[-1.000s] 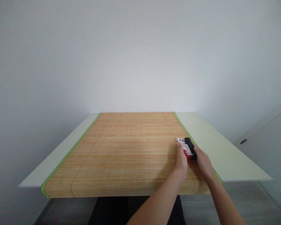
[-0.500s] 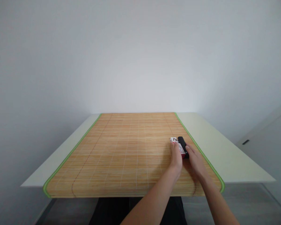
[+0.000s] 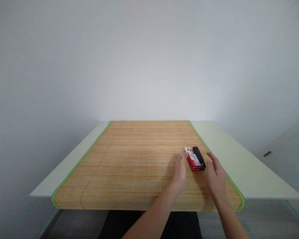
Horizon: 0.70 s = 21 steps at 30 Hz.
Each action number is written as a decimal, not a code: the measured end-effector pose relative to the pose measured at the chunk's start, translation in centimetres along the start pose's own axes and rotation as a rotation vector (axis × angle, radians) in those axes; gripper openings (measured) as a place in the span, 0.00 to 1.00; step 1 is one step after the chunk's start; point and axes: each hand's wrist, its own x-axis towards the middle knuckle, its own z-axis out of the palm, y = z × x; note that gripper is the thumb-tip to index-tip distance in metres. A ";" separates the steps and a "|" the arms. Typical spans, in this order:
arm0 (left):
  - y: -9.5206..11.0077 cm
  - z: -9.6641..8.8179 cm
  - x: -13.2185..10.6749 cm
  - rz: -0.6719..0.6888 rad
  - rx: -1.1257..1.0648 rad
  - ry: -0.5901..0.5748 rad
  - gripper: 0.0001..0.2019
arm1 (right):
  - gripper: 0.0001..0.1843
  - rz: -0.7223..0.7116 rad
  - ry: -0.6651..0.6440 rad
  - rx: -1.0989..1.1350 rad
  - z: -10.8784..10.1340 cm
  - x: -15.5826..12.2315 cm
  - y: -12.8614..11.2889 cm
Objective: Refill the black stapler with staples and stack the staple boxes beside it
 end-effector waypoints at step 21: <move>5.0 -25.2 -7.1 0.397 1.542 0.125 0.26 | 0.29 -0.500 -0.670 -0.478 9.9 -10.3 -5.8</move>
